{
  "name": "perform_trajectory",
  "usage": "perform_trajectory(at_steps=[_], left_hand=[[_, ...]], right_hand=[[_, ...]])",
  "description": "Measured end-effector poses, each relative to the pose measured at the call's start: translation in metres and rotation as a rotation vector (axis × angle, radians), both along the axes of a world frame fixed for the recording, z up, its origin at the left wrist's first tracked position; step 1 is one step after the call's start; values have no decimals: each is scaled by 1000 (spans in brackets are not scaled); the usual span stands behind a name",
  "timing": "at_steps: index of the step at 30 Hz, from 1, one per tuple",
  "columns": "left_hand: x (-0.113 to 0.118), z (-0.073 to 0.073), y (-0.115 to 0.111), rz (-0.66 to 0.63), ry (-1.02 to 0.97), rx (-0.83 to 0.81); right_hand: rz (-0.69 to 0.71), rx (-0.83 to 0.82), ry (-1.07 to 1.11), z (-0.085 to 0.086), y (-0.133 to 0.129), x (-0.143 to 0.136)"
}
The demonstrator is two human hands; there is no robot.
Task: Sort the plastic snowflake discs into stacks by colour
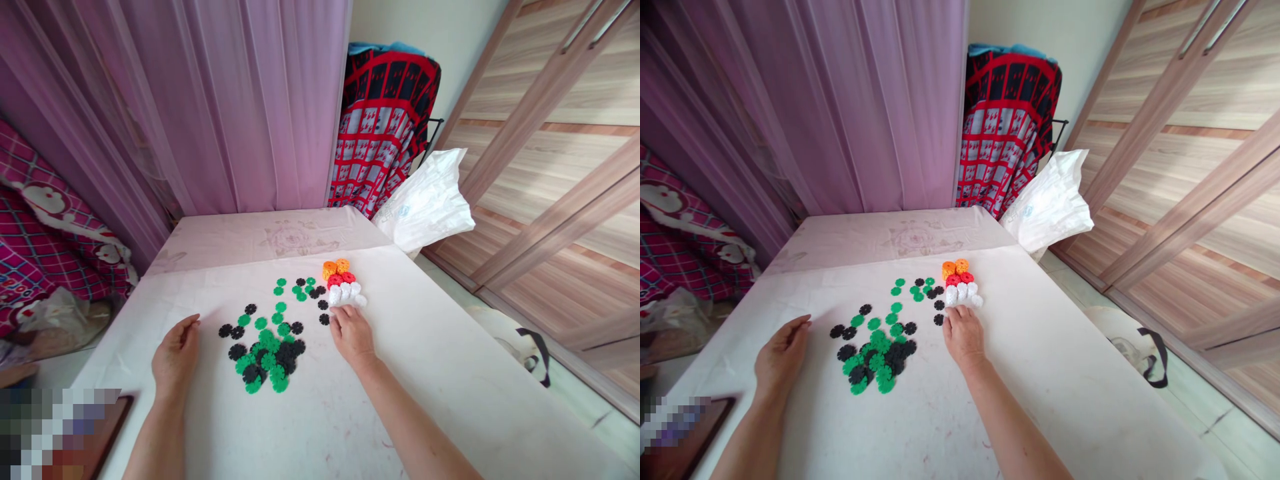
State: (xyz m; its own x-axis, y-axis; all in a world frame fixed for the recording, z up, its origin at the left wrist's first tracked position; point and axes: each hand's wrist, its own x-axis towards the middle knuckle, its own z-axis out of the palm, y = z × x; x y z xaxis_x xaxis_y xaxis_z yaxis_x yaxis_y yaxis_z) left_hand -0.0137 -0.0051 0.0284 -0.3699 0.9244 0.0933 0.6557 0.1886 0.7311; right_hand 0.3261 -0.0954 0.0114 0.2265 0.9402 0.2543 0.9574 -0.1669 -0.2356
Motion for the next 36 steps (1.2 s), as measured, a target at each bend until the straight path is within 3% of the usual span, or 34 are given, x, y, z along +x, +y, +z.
perform_trajectory(at_steps=[6,10,15,18,21,26,32,36], left_hand=[[1,-5,-2,-30,52,27],[1,-12,0,-83,103,61],[7,-26,-10,-403,267,130],[17,-39,-32,-551,417,111],[33,-46,-56,-654,534,59],[66,-35,-68,-651,586,-67],[86,-22,-46,-574,596,-71],[90,-21,-37,-473,575,-14]], right_hand=[[11,-22,-42,-1,7,-20],[101,-16,5,0,21,-41],[240,144,119,-4,43,-65],[189,216,131,-7,59,-72],[85,159,117,-8,73,-76],[-62,37,142,-6,93,-78],[223,78,246,-8,103,-70],[152,175,247,-8,104,-67]])
